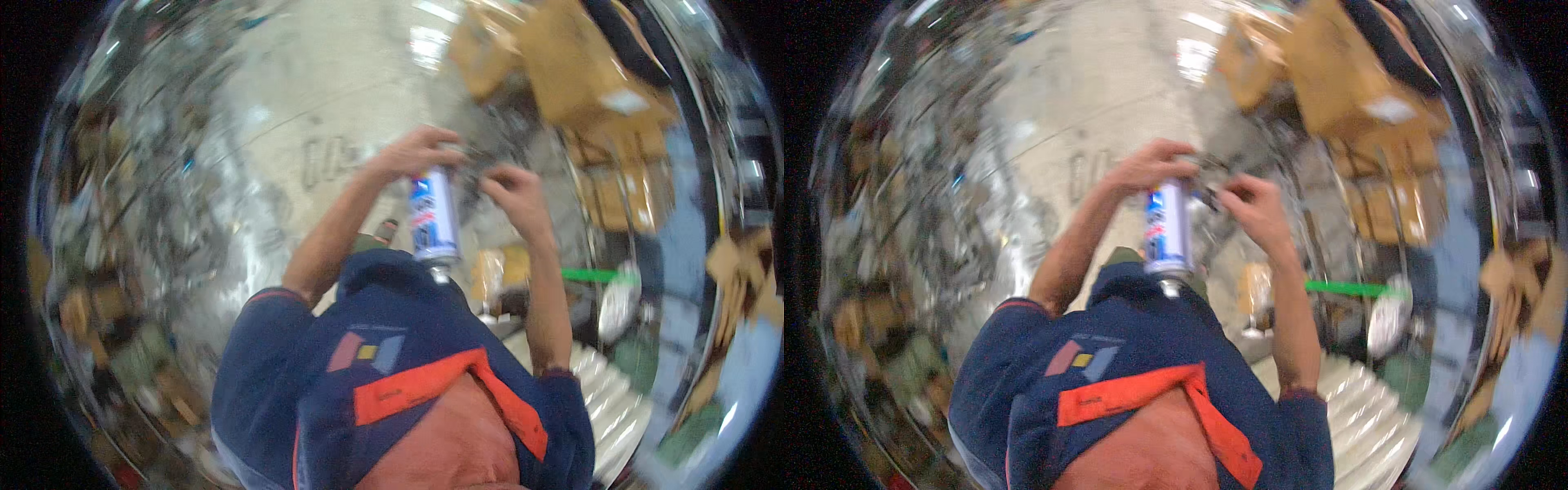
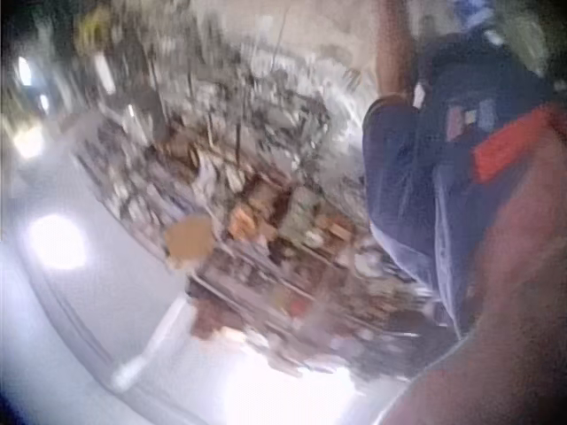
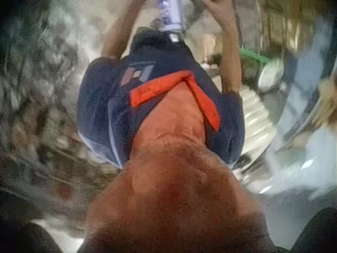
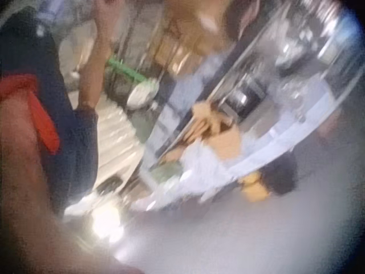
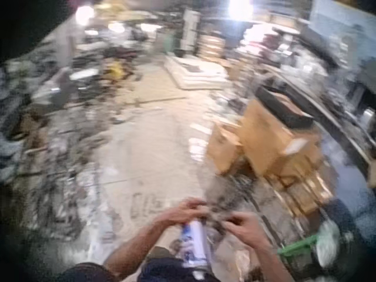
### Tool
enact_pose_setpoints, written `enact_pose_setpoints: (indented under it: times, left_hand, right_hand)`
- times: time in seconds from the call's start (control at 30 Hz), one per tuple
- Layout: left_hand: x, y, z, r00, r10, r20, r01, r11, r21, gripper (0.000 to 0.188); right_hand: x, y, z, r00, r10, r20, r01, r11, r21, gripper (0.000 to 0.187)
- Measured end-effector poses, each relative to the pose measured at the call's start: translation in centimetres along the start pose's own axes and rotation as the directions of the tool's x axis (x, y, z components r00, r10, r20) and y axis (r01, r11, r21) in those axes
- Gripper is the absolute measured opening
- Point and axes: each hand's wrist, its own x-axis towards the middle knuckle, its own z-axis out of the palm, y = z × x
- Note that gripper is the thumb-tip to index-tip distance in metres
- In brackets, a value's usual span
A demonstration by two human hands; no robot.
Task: The person assembles small mechanical components using a wrench and applies lubricant from a spray can. He then handles a large black plastic part, measures it with a tape measure, and places it on a workbench.
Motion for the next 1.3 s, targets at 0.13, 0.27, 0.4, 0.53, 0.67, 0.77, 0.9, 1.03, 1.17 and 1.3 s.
enact_pose_setpoints:
  times: [0.13,0.27,0.4,0.53,0.67,0.77,0.9,1.03,1.17,1.3]
  left_hand:
    - [0.1,0.7,0.2,0.991,0.123,-0.042,-0.116,0.983,0.146,0.043]
    - [0.0,1.1,-0.3,0.990,0.125,-0.059,-0.110,0.970,0.217,0.038]
    - [0.2,1.2,-0.3,0.987,0.153,-0.048,-0.140,0.967,0.212,0.035]
    - [0.8,1.0,0.4,0.975,0.203,-0.090,-0.165,0.934,0.317,0.032]
    - [1.5,1.0,0.4,0.991,0.130,-0.016,-0.123,0.967,0.224,0.030]
    - [2.0,1.5,0.4,0.976,0.198,0.093,-0.209,0.969,0.129,0.029]
    - [2.1,2.1,0.7,0.948,0.312,0.066,-0.318,0.916,0.246,0.030]
    - [1.7,2.0,1.2,0.996,-0.054,0.064,0.060,0.994,-0.091,0.034]
    - [1.7,1.0,0.6,0.999,-0.022,0.049,0.024,0.999,-0.049,0.038]
    - [2.4,0.6,-0.5,0.955,0.281,0.098,-0.296,0.930,0.217,0.030]
  right_hand:
    - [1.1,-0.2,-0.5,0.997,0.070,0.043,-0.066,0.993,-0.098,0.016]
    - [2.7,1.1,0.0,0.965,0.227,0.131,-0.254,0.931,0.263,0.010]
    - [2.7,1.6,0.2,0.994,0.082,0.077,-0.094,0.984,0.154,0.004]
    - [1.6,1.1,0.6,0.931,-0.365,0.026,0.352,0.874,-0.335,0.005]
    - [1.5,1.6,0.8,0.918,-0.396,-0.015,0.362,0.854,-0.374,0.005]
    - [1.8,2.7,0.1,0.981,0.194,-0.024,-0.169,0.903,0.395,0.002]
    - [1.5,3.3,0.1,0.974,0.226,0.028,-0.206,0.819,0.536,0.003]
    - [0.7,1.9,0.5,0.910,-0.395,-0.124,0.382,0.917,-0.118,0.005]
    - [1.1,1.0,-0.3,0.986,-0.141,-0.084,0.147,0.987,0.062,0.001]
    - [2.3,2.6,0.2,0.930,0.345,0.127,-0.333,0.641,0.692,0.007]
